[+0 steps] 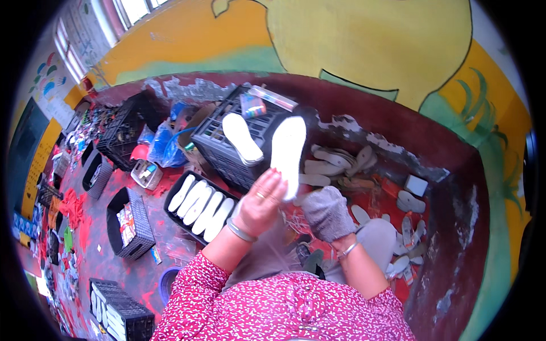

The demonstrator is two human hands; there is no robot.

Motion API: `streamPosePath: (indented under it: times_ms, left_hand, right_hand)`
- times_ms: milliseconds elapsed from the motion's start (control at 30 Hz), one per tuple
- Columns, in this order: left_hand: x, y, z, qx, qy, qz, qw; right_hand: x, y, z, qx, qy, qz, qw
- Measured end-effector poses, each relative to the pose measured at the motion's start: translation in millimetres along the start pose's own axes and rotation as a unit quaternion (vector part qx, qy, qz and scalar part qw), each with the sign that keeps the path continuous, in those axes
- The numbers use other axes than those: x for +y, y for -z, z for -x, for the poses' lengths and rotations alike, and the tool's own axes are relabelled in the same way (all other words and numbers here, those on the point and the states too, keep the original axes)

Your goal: The person wipes white shoe insoles with a cloth and places them into a black crate.

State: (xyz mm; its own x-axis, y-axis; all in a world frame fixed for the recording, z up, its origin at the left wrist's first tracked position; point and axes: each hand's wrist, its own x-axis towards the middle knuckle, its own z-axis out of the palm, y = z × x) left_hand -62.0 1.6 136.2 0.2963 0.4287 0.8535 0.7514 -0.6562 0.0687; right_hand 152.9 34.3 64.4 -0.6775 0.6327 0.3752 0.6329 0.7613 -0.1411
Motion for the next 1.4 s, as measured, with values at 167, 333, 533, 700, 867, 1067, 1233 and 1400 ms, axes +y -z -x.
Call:
streamPosePath:
  times_ms: [167,333,533,700,867,1067,1233,1400]
  left_hand:
    - [54.6,-44.1,28.1,-0.154,-0.036,0.076,0.985]
    - [66.5,-63.8,38.1,-0.201,-0.084,0.121,0.968]
    - [69.9,-66.3,45.5,-0.223,-0.102,0.174,0.954]
    - [71.0,-57.6,43.1,-0.225,-0.100,0.220,0.944]
    - [69.3,-44.2,50.4,-0.254,-0.112,0.256,0.926]
    - [71.3,-28.8,60.5,-0.290,-0.103,0.238,0.921]
    - [65.8,-30.6,43.5,-0.292,0.124,0.259,0.912]
    - [51.3,-82.3,37.5,-0.199,0.515,0.438,0.709]
  right_hand:
    - [-3.7,-6.8,10.3,-0.014,-0.167,-0.433,0.886]
    - [-2.9,-29.9,39.6,0.175,-0.344,-0.887,0.253]
    - [2.0,-23.8,38.3,0.265,-0.358,-0.846,0.292]
    - [27.3,-27.7,40.9,0.295,-0.340,-0.848,0.280]
    - [46.3,-23.8,42.6,0.330,-0.371,-0.821,0.283]
    - [56.3,-29.0,40.9,0.351,-0.470,-0.754,0.296]
    - [53.2,-36.3,38.6,0.406,-0.383,-0.757,0.339]
    - [22.1,-22.4,19.0,0.364,-0.401,-0.787,0.295]
